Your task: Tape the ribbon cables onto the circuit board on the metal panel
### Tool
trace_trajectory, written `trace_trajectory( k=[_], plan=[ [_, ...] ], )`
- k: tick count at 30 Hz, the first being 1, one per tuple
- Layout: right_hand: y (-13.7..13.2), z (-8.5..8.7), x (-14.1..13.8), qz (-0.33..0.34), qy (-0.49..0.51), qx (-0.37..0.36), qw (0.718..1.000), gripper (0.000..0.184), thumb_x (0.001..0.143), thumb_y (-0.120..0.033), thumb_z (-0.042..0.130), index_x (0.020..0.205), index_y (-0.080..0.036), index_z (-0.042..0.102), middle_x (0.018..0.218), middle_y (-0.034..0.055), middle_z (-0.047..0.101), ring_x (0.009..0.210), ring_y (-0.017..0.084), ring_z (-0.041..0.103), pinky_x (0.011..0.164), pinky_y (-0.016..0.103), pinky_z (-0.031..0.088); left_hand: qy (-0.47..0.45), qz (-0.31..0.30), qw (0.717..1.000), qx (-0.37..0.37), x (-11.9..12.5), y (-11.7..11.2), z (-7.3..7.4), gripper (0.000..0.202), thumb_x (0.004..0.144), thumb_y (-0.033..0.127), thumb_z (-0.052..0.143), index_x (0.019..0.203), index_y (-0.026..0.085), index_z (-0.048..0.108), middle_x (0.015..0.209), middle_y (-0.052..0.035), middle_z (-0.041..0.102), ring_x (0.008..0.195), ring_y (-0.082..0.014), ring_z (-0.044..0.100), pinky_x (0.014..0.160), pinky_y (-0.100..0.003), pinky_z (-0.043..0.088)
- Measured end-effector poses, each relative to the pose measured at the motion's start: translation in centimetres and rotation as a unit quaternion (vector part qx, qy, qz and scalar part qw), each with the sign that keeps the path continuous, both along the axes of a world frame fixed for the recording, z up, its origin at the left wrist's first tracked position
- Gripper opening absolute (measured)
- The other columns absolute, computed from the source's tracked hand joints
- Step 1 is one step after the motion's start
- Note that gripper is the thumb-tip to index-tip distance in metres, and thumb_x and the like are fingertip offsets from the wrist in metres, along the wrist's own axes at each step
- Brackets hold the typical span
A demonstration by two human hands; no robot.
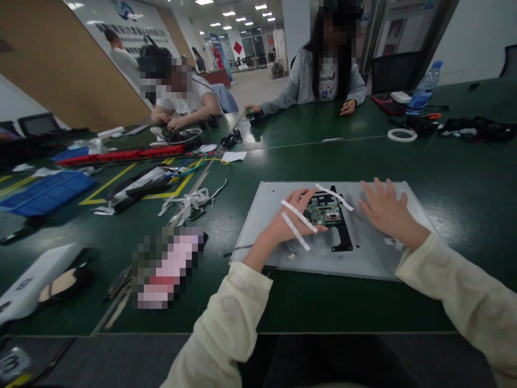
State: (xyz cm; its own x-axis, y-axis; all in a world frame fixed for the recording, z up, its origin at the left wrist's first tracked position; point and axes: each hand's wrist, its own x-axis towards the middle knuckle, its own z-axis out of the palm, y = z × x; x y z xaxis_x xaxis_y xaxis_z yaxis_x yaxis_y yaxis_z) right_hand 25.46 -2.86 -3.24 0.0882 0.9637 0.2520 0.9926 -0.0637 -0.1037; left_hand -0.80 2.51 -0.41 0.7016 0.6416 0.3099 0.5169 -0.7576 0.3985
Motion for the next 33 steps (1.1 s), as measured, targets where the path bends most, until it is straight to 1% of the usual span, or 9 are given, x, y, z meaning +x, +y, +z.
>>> trace_trajectory(
  k=[1,3,6,11,16,22,27,30,33],
  plan=[
    [0.3,-0.9,0.7,-0.019,-0.007,-0.036,0.999,0.058,0.093,-0.048,0.023,0.142,-0.018,0.034,0.147,0.0199,0.03,0.133,0.045,0.023,0.089,0.075,0.029,0.0,-0.002,1.0,-0.001,0.0,-0.1,0.1,0.094,0.065,0.06,0.069,0.141,0.022,0.03,0.137,-0.0146,0.04,0.127,-0.0328,0.039,0.104,-0.053,0.034],
    [0.7,-2.1,1.7,-0.025,-0.011,-0.088,0.996,0.059,0.093,-0.051,0.018,0.142,-0.022,0.033,0.147,0.0191,0.029,0.131,0.046,0.025,0.084,0.076,0.03,-0.001,-0.003,1.0,-0.002,0.0,-0.3,0.2,0.091,0.066,0.059,0.069,0.14,0.023,0.03,0.138,-0.0145,0.04,0.127,-0.0329,0.04,0.104,-0.054,0.034],
    [1.0,-2.9,2.4,-0.014,-0.011,-0.11,0.994,0.06,0.093,-0.052,0.014,0.143,-0.024,0.03,0.149,0.0175,0.026,0.131,0.045,0.026,0.085,0.076,0.029,-0.002,-0.002,1.0,-0.005,0.1,-0.4,0.3,0.092,0.064,0.058,0.07,0.14,0.024,0.031,0.137,-0.0142,0.04,0.127,-0.0336,0.04,0.103,-0.055,0.034],
    [1.3,-3.1,2.3,0.0,-0.025,-0.102,0.994,0.063,0.092,-0.053,0.014,0.144,-0.021,0.028,0.149,0.0184,0.025,0.132,0.047,0.022,0.091,0.072,0.027,-0.004,0.004,1.0,-0.006,0.4,-0.3,0.0,0.096,0.061,0.059,0.072,0.141,0.026,0.03,0.137,-0.0134,0.041,0.128,-0.0345,0.038,0.103,-0.056,0.034],
    [1.5,-3.2,1.7,0.015,-0.055,-0.077,0.995,0.061,0.093,-0.049,0.016,0.144,-0.019,0.03,0.148,0.0192,0.028,0.131,0.045,0.025,0.093,0.067,0.029,-0.003,-0.001,1.0,-0.014,0.6,-0.4,-0.1,0.094,0.062,0.06,0.071,0.14,0.025,0.031,0.135,-0.0142,0.042,0.126,-0.0345,0.04,0.103,-0.056,0.034],
    [1.6,-2.4,0.1,0.037,-0.064,-0.066,0.995,0.06,0.094,-0.048,0.017,0.144,-0.018,0.031,0.148,0.0191,0.028,0.13,0.044,0.028,0.096,0.062,0.029,-0.002,0.001,1.0,-0.024,0.9,-0.6,0.1,0.092,0.064,0.056,0.071,0.141,0.025,0.031,0.137,-0.0142,0.041,0.127,-0.0338,0.04,0.103,-0.055,0.035],
    [1.5,-2.0,-0.7,0.044,-0.07,-0.058,0.995,0.059,0.094,-0.045,0.017,0.144,-0.017,0.032,0.148,0.0189,0.028,0.13,0.045,0.027,0.096,0.061,0.029,0.011,0.001,1.0,-0.019,0.9,-0.4,-0.4,0.095,0.062,0.058,0.072,0.141,0.023,0.031,0.135,-0.0147,0.042,0.126,-0.0335,0.041,0.104,-0.054,0.033],
    [1.4,-2.2,-0.6,0.048,-0.072,-0.048,0.995,0.057,0.095,-0.043,0.016,0.143,-0.017,0.033,0.148,0.0185,0.029,0.13,0.044,0.028,0.095,0.06,0.03,0.018,0.002,1.0,-0.025,1.0,-0.5,-0.6,0.095,0.062,0.058,0.071,0.141,0.023,0.03,0.136,-0.0153,0.042,0.126,-0.0335,0.04,0.105,-0.054,0.032],
    [1.4,-2.6,-0.5,0.047,-0.077,-0.032,0.995,0.056,0.095,-0.042,0.018,0.143,-0.018,0.035,0.147,0.0181,0.03,0.129,0.043,0.029,0.095,0.06,0.03,0.034,0.011,0.999,-0.039,1.2,-0.6,-0.6,0.098,0.063,0.059,0.07,0.142,0.021,0.028,0.139,-0.0164,0.04,0.13,-0.0344,0.036,0.107,-0.054,0.028]
  ],
)
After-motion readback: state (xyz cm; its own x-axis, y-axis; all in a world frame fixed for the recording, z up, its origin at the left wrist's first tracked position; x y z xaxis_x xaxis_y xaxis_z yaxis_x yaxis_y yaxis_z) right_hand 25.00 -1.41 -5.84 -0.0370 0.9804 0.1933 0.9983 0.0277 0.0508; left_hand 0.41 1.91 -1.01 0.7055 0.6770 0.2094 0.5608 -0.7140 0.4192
